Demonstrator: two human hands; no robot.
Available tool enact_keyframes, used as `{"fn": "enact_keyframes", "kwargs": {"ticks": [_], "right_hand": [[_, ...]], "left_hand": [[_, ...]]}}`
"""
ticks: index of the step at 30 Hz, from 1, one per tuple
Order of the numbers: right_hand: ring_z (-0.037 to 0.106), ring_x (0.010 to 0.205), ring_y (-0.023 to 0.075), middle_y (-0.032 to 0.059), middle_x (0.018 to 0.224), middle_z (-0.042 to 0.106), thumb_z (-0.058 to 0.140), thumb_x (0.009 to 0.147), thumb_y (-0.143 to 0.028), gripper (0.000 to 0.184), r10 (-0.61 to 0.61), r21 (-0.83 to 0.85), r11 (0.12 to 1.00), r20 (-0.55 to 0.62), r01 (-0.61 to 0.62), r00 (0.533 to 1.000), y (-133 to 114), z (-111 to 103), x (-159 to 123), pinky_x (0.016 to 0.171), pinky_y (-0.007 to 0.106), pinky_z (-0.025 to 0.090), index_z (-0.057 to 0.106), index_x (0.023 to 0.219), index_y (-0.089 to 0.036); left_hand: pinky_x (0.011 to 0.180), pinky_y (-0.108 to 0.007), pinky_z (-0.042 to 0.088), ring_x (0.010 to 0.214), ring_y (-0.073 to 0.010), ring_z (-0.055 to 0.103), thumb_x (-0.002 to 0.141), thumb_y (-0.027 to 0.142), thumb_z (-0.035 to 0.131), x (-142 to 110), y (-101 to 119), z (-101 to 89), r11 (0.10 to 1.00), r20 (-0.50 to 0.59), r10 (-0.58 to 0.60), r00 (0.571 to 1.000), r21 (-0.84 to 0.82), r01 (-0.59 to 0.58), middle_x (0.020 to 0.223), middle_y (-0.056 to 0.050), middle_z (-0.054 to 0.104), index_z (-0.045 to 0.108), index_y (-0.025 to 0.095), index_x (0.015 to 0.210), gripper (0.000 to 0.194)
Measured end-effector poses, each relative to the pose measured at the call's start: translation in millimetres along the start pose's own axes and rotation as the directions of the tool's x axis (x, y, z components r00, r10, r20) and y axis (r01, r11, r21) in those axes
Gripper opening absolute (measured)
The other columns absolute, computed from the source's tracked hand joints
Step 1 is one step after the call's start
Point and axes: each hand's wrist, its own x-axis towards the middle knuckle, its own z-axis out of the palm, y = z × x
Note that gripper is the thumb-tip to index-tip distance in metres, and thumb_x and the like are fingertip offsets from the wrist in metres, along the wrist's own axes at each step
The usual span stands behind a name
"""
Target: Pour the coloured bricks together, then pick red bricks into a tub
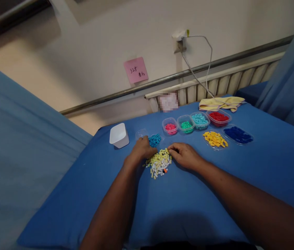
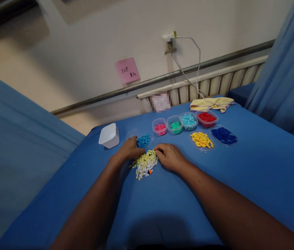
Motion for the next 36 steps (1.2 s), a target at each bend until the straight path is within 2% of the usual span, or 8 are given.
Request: {"fn": "enact_keyframes", "kwargs": {"ticks": [5,10,14,19,24,28,32,36], "right_hand": [[0.076,0.091,0.0222,0.0040,0.101,0.085,0.062,0.100,-0.028,0.021,0.007,-0.006,1.000,0.004,-0.007,1.000,-0.1,-0.3,-0.4,0.080,0.032,0.052,0.082,0.107,-0.024],[0.075,0.088,0.0212,0.0036,0.101,0.084,0.062,0.100,-0.028,0.022,0.023,-0.008,1.000,0.011,-0.023,1.000,0.5,-0.1,-0.9,0.077,0.031,0.052,0.081,0.108,-0.024],[0.076,0.091,0.0216,0.0038,0.103,0.084,0.062,0.100,-0.027,0.022,0.028,0.006,1.000,-0.015,-0.028,0.999,-0.1,0.5,-1.8,0.082,0.032,0.054,0.081,0.111,-0.024],[0.077,0.094,0.0224,0.0037,0.104,0.085,0.063,0.100,-0.028,0.022,0.042,0.010,0.999,-0.022,-0.041,0.999,0.7,1.2,-2.4,0.084,0.033,0.056,0.080,0.113,-0.024],[0.077,0.092,0.0225,0.0034,0.103,0.085,0.062,0.100,-0.027,0.021,0.040,0.009,0.999,-0.011,-0.040,0.999,1.6,0.9,-1.4,0.082,0.033,0.055,0.080,0.110,-0.025],[0.077,0.093,0.0229,0.0035,0.103,0.085,0.062,0.099,-0.027,0.021,0.042,0.008,0.999,-0.011,-0.042,0.999,2.0,1.1,-1.2,0.082,0.034,0.055,0.081,0.110,-0.025],[0.078,0.095,0.0237,0.0039,0.105,0.085,0.062,0.100,-0.027,0.022,0.042,0.012,0.999,0.007,-0.042,0.999,2.7,1.1,-1.6,0.082,0.034,0.055,0.081,0.110,-0.025],[0.078,0.094,0.0235,0.0040,0.104,0.085,0.061,0.100,-0.027,0.022,0.042,0.005,0.999,0.014,-0.042,0.999,2.6,0.7,-1.6,0.082,0.034,0.055,0.081,0.110,-0.025]], "left_hand": [[0.104,-0.042,0.055,0.135,-0.0412,0.064,0.078,0.035,0.076,-21.9,-29.5,2.4,0.990,-0.102,0.138,0.985,-0.017,-0.141,0.151,-0.029,0.058,0.043,0.012,0.158,0.089],[0.124,-0.046,0.046,0.152,-0.0388,0.049,0.081,0.018,0.071,-41.8,-44.5,9.1,0.911,-0.236,0.407,0.882,0.045,-0.409,0.161,-0.024,0.048,0.036,0.015,0.165,0.092],[0.119,-0.044,0.052,0.146,-0.0328,0.054,0.087,0.011,0.064,-51.5,-46.4,10.5,0.880,-0.299,0.453,0.840,-0.005,-0.476,0.157,-0.018,0.051,0.041,0.020,0.165,0.083],[0.103,-0.040,0.058,0.117,-0.0237,0.068,0.098,0.012,0.053,-61.8,-46.9,4.4,0.855,-0.390,0.386,0.836,-0.189,-0.483,0.130,-0.012,0.066,0.061,0.021,0.150,0.053],[0.091,-0.037,0.060,0.097,-0.0208,0.071,0.096,0.025,0.066,-80.4,-44.8,-8.5,0.795,-0.253,0.364,0.896,-0.418,-0.441,0.110,-0.005,0.073,0.072,0.026,0.136,0.041],[0.088,-0.036,0.060,0.095,-0.0216,0.071,0.096,0.029,0.066,-87.6,-46.9,-12.0,0.821,-0.305,0.308,0.901,-0.394,-0.414,0.103,-0.006,0.075,0.079,0.025,0.110,0.019],[0.093,-0.037,0.060,0.096,-0.0215,0.071,0.093,0.027,0.065,-70.1,-54.8,-5.8,0.878,-0.522,0.101,0.847,-0.354,-0.323,0.102,-0.006,0.074,0.075,0.022,0.107,0.017],[0.080,-0.033,0.061,0.082,-0.0191,0.073,0.090,0.025,0.067,-28.4,-58.7,1.9,0.776,-0.431,-0.242,0.870,-0.623,-0.093,0.096,-0.005,0.073,0.066,0.017,0.118,0.029]]}}
